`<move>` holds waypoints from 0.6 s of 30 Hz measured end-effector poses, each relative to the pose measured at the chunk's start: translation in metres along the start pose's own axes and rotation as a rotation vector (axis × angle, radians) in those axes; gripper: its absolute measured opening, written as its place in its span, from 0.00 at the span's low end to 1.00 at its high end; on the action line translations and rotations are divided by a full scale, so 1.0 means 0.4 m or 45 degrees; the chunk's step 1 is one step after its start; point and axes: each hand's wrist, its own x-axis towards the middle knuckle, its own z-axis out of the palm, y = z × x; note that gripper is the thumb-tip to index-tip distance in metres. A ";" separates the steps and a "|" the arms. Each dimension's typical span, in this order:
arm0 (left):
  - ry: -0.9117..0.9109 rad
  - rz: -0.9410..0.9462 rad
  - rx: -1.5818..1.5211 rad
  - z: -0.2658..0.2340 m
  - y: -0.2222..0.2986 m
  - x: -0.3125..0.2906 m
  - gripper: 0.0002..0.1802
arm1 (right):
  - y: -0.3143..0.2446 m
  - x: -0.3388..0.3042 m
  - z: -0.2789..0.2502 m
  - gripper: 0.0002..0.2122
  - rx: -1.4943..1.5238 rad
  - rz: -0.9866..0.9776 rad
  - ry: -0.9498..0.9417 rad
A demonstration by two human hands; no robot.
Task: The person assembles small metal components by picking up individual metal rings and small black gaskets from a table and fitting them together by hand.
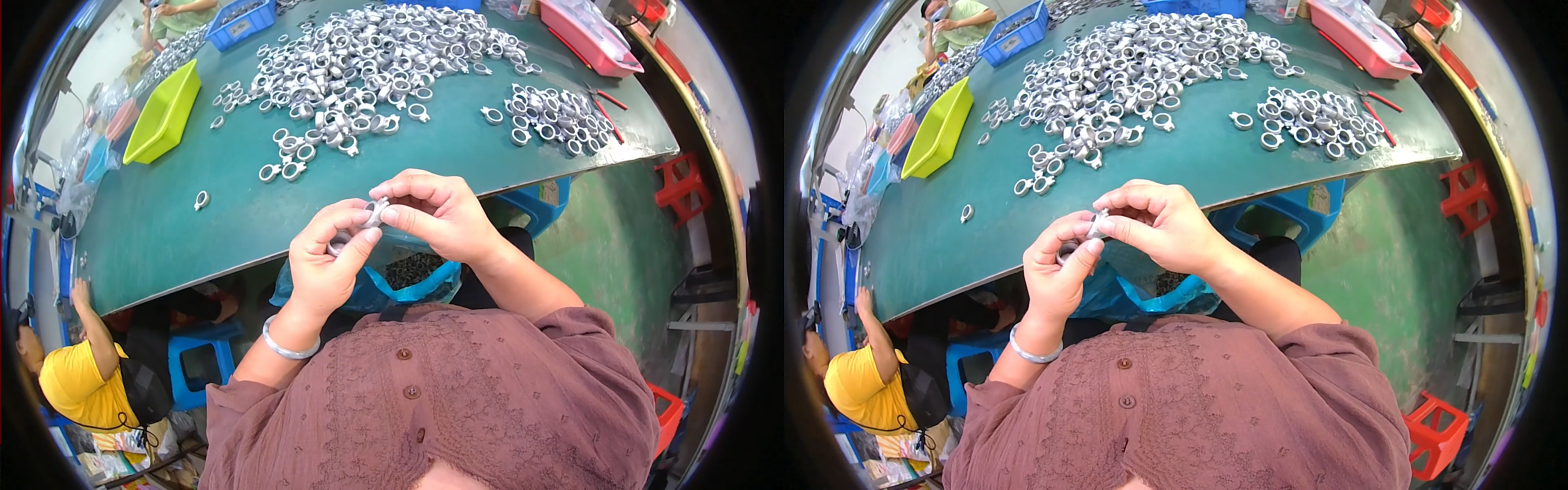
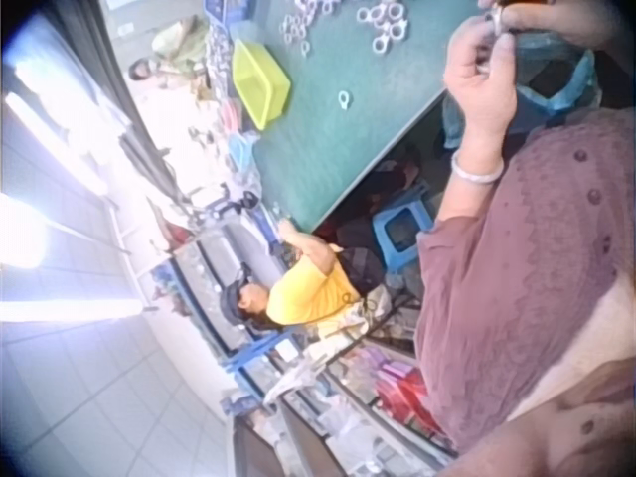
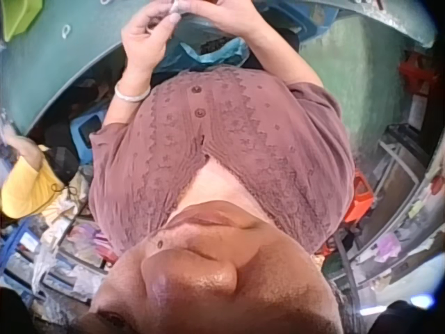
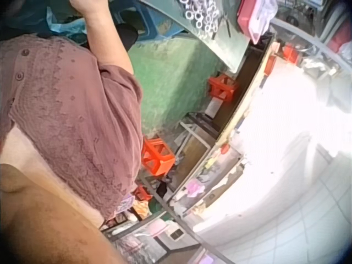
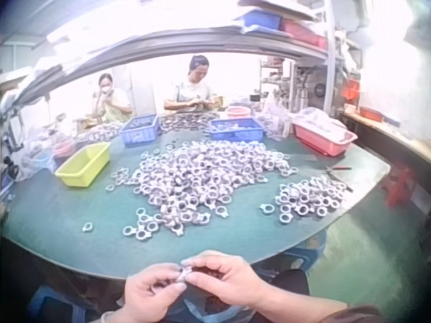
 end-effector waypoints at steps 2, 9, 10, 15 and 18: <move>-0.052 0.119 0.077 -0.003 0.013 0.014 0.18 | 0.001 0.004 0.003 0.08 0.078 0.002 0.009; 0.066 0.132 0.154 -0.006 0.008 0.005 0.30 | 0.000 0.006 0.000 0.10 0.055 0.095 -0.031; 0.035 0.142 0.048 -0.005 0.011 0.007 0.31 | -0.003 0.006 0.000 0.11 0.060 0.124 -0.040; 0.027 -0.071 -0.060 -0.008 0.006 0.007 0.26 | 0.003 0.011 0.004 0.10 0.061 0.043 -0.043; 0.009 -0.309 -0.296 -0.015 0.004 0.002 0.20 | 0.006 0.018 0.003 0.09 -0.179 -0.206 -0.086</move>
